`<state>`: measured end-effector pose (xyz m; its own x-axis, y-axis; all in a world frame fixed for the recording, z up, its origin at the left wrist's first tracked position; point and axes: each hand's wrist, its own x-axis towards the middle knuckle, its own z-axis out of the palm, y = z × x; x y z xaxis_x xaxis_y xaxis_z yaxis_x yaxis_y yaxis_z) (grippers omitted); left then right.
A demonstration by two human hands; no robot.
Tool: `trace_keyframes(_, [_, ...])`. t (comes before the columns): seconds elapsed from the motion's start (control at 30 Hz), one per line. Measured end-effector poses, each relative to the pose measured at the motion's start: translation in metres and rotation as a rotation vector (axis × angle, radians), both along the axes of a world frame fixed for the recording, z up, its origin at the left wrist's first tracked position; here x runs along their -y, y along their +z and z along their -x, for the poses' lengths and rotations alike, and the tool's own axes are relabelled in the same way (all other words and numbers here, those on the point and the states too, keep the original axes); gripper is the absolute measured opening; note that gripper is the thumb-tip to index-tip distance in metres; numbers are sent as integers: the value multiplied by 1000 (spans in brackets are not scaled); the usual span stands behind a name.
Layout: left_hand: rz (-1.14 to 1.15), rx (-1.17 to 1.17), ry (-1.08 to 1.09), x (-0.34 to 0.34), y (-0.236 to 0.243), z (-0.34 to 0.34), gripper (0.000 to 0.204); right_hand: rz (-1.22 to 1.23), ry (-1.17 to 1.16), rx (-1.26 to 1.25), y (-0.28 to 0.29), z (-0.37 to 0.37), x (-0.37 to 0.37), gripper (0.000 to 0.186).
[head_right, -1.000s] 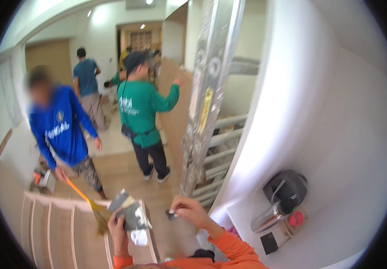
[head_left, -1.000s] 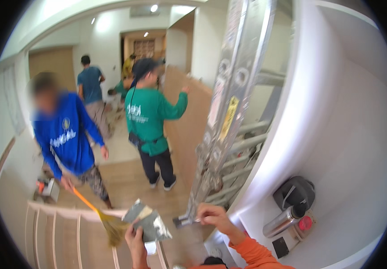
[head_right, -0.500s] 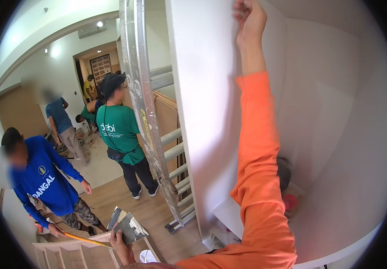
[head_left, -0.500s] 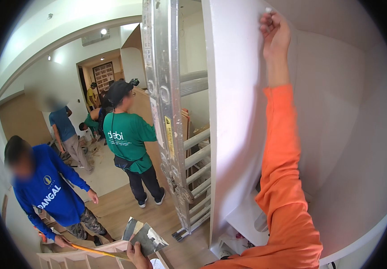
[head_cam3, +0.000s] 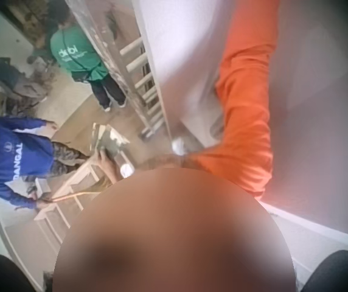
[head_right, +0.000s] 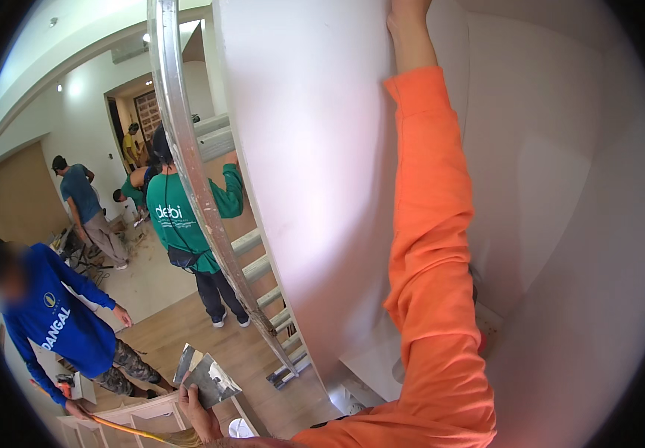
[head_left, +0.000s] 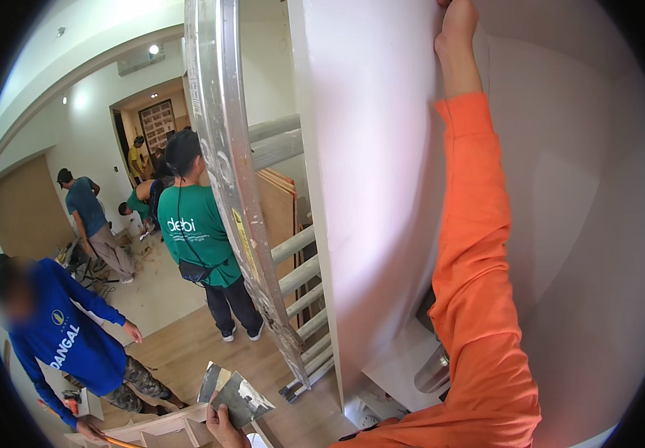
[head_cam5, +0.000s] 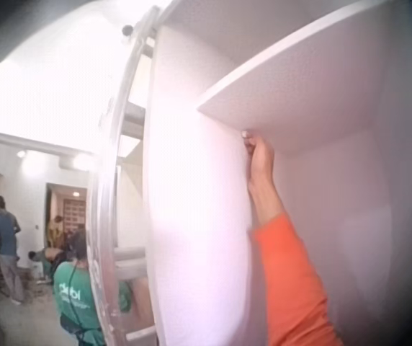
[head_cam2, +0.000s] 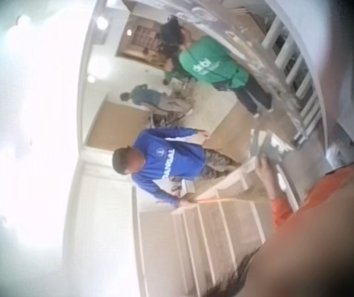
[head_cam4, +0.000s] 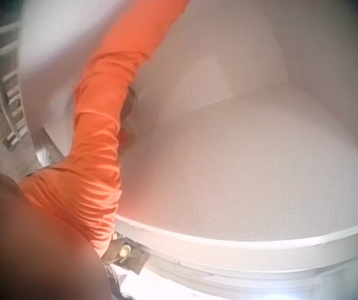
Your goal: The person applies white wall compound to a wall corner using a putty knife and a hawk. They repeatedly scoop compound from the hawk and smooth it onto the wall surface while standing on a ladder. Other workers are visible in the background performing separate tasks.
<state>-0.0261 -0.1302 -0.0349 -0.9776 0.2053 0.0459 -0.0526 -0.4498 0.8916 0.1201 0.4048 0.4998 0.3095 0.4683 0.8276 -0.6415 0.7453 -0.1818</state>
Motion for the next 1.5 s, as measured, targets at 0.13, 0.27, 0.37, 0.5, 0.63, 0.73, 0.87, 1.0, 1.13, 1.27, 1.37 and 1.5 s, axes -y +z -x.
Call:
trace_keyframes(0.13, [-7,15,-26,-8,-7,5,36,-51,-43,-23,-3,6,7,27])
trace_keyframes(0.27, [0,2,10,-9,-14,7,37,-6,-209,4,-4,5,16,36])
trace_keyframes(0.37, [4,1,0,-9,-18,7,38,40,-297,67,-6,2,25,41])
trace_keyframes(0.5, [4,8,4,-9,-23,10,39,84,-288,142,-11,4,34,48])
trace_keyframes(0.63, [7,10,9,-11,-32,14,39,71,-247,114,-15,9,40,53])
trace_keyframes(0.73, [-6,18,-20,-11,-42,20,40,121,-192,145,-20,8,43,57])
trace_keyframes(0.87, [7,-7,-39,-8,-61,30,40,147,-220,97,-38,11,43,58])
trace_keyframes(1.0, [-8,-2,-35,-8,-79,36,39,133,-259,84,-53,15,43,56])
trace_keyframes(1.13, [-4,10,-26,-8,-84,40,39,91,-262,99,-57,15,49,52])
trace_keyframes(1.27, [-30,18,-59,-9,-87,43,40,73,-318,108,-66,18,60,49])
trace_keyframes(1.37, [-34,15,-57,-7,-89,45,40,17,-310,96,-66,21,72,47])
trace_keyframes(1.5, [-32,32,-41,-4,-91,46,41,31,-302,107,-66,23,82,46])
